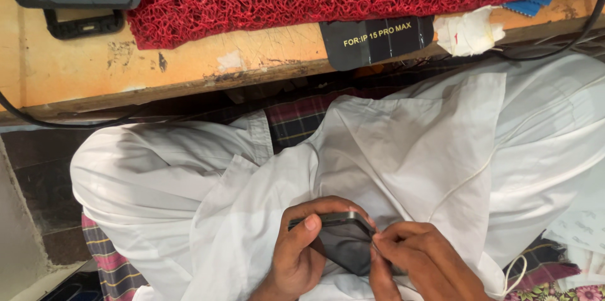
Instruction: The person disassembles a smartphone by prying open the back cover and removing internal components. They use a prying tool to separate the casing, then detach the battery and other parts, placing them on the workbench.
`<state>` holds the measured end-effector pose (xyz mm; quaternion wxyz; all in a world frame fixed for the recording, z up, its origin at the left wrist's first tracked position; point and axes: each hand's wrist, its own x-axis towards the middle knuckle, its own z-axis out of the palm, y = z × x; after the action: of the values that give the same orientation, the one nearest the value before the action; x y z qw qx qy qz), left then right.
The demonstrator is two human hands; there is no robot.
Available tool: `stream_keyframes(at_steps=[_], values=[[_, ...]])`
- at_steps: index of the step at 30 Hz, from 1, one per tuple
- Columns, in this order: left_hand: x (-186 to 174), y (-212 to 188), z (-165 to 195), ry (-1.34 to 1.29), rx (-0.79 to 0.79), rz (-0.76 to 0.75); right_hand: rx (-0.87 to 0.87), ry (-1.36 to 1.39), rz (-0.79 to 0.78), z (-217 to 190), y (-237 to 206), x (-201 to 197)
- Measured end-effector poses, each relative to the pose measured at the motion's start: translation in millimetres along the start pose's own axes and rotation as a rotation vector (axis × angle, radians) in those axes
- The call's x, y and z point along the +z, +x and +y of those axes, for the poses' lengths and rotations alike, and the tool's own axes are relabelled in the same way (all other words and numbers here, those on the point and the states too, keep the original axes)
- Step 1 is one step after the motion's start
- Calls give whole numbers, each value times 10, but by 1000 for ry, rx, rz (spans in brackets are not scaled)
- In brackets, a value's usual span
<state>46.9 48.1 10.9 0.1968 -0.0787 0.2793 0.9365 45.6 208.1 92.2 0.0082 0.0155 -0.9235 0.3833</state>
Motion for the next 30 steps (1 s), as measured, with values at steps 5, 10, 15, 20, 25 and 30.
stream_keyframes(at_steps=[5,10,15,20,25,30], values=[[23,-24,22,11,-45,52,-63,18,-69,15,84,-37],[4,-20,17,5,-62,50,32,86,-105,68,90,-76],[-19,-14,6,18,-32,-15,30,174,-228,138,114,-170],[-26,1,23,43,-32,-75,137,484,-523,307,304,-377],[-33,29,50,48,-42,-148,159,571,-691,360,474,-469],[-52,63,62,56,-86,-193,127,625,-713,389,541,-495]])
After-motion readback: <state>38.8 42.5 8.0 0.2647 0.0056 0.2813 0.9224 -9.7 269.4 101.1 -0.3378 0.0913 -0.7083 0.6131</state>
